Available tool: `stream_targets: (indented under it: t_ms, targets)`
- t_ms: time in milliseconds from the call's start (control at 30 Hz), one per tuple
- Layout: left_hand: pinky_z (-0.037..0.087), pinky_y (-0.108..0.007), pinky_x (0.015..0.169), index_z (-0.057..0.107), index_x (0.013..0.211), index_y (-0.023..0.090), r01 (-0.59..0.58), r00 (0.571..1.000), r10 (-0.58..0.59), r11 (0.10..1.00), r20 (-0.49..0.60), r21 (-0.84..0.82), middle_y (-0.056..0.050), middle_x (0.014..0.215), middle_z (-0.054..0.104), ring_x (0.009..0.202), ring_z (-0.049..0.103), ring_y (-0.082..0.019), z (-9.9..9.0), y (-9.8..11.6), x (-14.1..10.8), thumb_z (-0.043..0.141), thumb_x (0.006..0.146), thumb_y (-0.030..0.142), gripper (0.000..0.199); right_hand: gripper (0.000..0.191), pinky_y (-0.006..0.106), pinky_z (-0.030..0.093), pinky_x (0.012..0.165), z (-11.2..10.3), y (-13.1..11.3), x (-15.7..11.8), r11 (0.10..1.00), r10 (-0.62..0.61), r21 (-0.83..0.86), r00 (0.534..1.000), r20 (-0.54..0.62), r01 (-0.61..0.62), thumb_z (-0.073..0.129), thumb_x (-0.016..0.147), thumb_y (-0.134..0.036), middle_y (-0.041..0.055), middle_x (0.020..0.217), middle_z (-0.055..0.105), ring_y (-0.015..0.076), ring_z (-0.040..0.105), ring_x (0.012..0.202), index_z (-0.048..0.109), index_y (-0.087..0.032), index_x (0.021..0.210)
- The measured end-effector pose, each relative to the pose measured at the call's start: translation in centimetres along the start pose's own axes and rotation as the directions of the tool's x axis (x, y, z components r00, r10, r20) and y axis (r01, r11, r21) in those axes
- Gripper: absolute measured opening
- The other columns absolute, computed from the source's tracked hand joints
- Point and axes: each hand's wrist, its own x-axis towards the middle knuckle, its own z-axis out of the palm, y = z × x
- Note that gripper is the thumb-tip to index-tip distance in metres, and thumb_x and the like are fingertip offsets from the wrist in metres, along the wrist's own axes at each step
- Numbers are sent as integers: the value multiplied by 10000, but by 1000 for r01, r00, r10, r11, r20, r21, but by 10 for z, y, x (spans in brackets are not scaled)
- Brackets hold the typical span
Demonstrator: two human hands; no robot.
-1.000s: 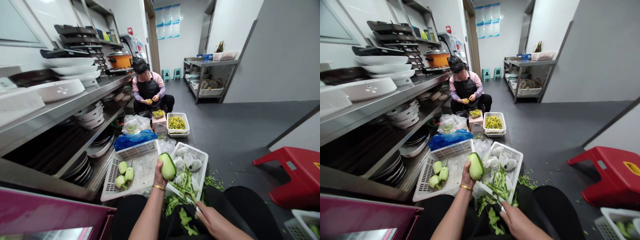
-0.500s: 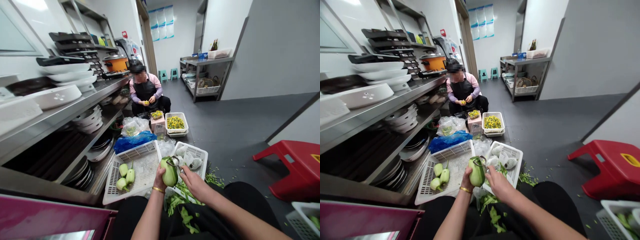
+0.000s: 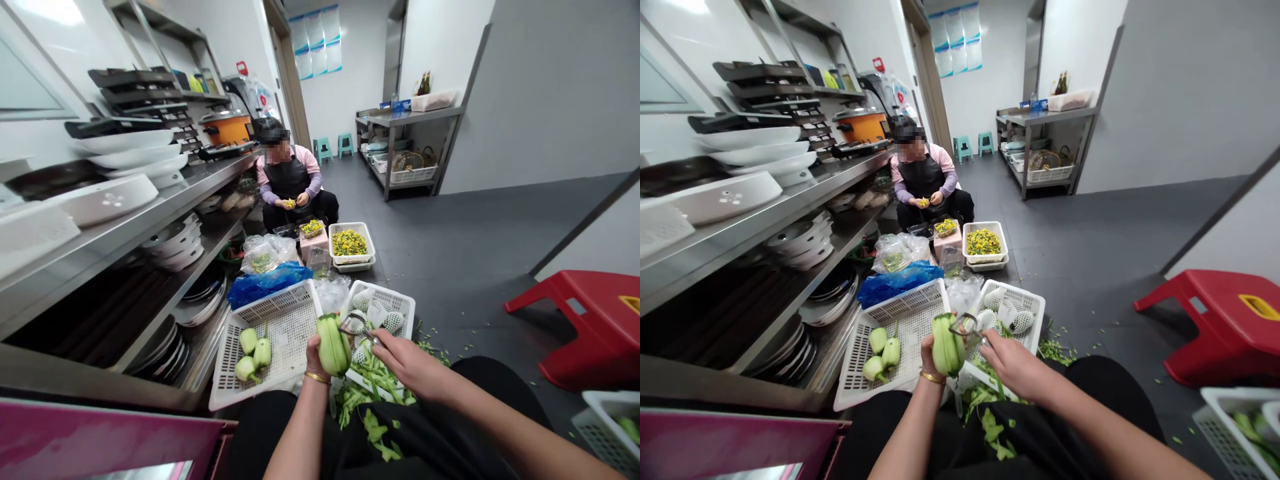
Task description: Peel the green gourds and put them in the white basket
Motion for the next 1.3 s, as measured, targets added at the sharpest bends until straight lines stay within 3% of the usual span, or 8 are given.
stream_targets:
  t_ms: [133,300,433,600,800,1000,1167,1300]
  targets:
    - [477,-441,817,570,1050,175,-25,1000,26,1000,-7,7,-115,890,637,946,590,-314,-3,-1,1,678,513,475,624,260,295,415,729,25,-9,16,999,24,37,999,-48,-22,284,916,-314,92,870,640,215,610,830,472,-182,1038]
    - [505,-350,702,561,1088,176,-138,989,142,986,34,-91,-94,865,638,766,614,-221,-1,7,7,679,542,443,619,260,272,426,717,67,20,-35,996,82,14,987,135,-84,299,906,-301,80,869,662,202,624,809,486,-203,1058]
    - [492,-335,677,540,1122,176,-148,984,152,988,98,-40,-83,844,627,752,607,-211,1,10,7,671,547,465,657,305,297,444,690,44,31,-53,987,145,-115,943,300,-116,293,895,-336,116,842,665,229,630,769,537,-168,967]
    - [479,-367,685,526,1143,167,-153,973,118,973,200,172,-94,890,638,786,610,-247,-2,9,0,696,516,454,710,369,345,435,802,-2,3,-24,1000,15,-16,1000,20,-15,251,907,-372,129,995,653,244,616,908,479,-170,1114]
    - [451,-321,642,559,1111,169,-253,954,176,910,244,329,-71,868,648,733,592,-221,4,17,-4,721,508,411,670,393,371,451,778,7,-17,-1,997,-25,-76,997,-75,19,246,913,-340,153,996,661,275,627,933,445,-143,1188]
    - [446,-294,634,595,1065,159,-334,942,299,880,154,338,-57,847,636,707,563,-194,10,19,-2,731,472,353,638,445,380,465,777,41,-7,-3,996,42,-68,995,-95,-49,203,912,-332,180,1034,655,287,635,945,391,-99,1241]
    - [470,-312,664,578,1089,188,-348,936,350,907,34,237,-39,844,628,718,584,-195,7,14,2,699,511,331,608,421,358,460,791,73,27,-27,992,83,-94,996,-24,-85,213,913,-321,180,1100,640,268,629,984,385,-127,1244]
    - [484,-338,693,597,1037,176,-348,922,361,931,-140,114,-53,841,639,721,602,-203,-1,13,6,684,537,354,538,337,337,454,744,73,49,-43,981,108,-169,990,87,-92,242,909,-297,150,980,676,260,649,906,476,-164,1113]
